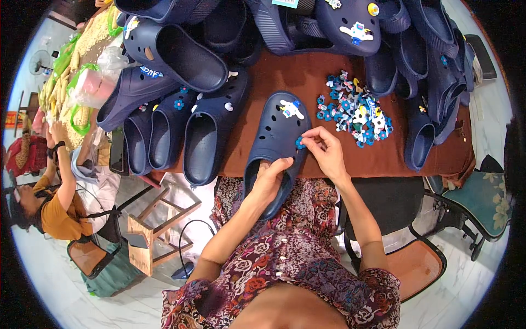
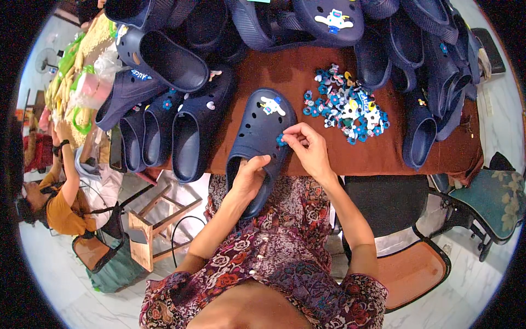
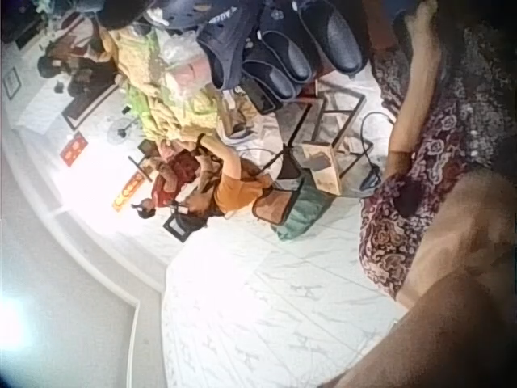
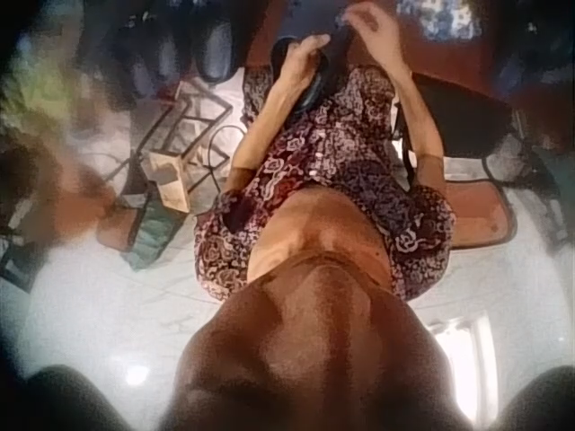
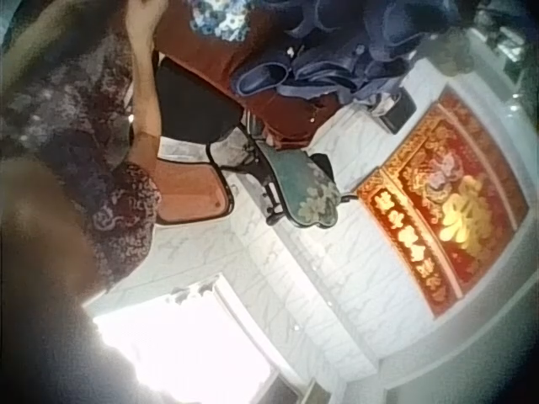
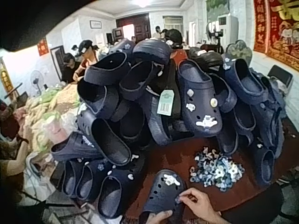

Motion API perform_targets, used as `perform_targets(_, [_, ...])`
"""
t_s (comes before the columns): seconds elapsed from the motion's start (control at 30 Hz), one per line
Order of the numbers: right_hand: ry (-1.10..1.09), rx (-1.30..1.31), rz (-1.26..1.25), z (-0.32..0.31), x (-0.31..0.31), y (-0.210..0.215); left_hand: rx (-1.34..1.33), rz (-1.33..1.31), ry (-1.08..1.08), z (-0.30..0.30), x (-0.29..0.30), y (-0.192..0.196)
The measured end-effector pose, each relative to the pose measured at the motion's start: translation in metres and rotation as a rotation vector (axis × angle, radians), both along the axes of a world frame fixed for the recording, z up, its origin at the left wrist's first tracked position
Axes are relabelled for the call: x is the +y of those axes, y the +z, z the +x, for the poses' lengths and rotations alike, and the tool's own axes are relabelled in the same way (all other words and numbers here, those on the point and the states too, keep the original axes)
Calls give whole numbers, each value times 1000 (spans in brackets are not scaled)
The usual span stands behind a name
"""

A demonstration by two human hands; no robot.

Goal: Manually attaching decorative charms and labels to rubber clogs.

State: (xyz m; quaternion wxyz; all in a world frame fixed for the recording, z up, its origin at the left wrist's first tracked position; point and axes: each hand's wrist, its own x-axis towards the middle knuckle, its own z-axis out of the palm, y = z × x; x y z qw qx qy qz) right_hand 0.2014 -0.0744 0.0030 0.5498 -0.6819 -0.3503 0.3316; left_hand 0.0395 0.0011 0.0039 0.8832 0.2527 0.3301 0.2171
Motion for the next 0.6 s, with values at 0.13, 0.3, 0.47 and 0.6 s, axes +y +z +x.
perform_targets(0.13, [-91,-186,58,-10,0,7,-6,-18,-7,-1,0,-5])
perform_targets(0.3, [-77,-439,127,-11,-1,11,-37,-36,4,0,0,-6])
perform_targets(0.47, [-6,244,20,2,-1,-8,-48,-91,-47,-4,2,-13])
perform_targets(0.6, [-36,290,30,8,0,-25,-99,-55,2,-1,1,-13])
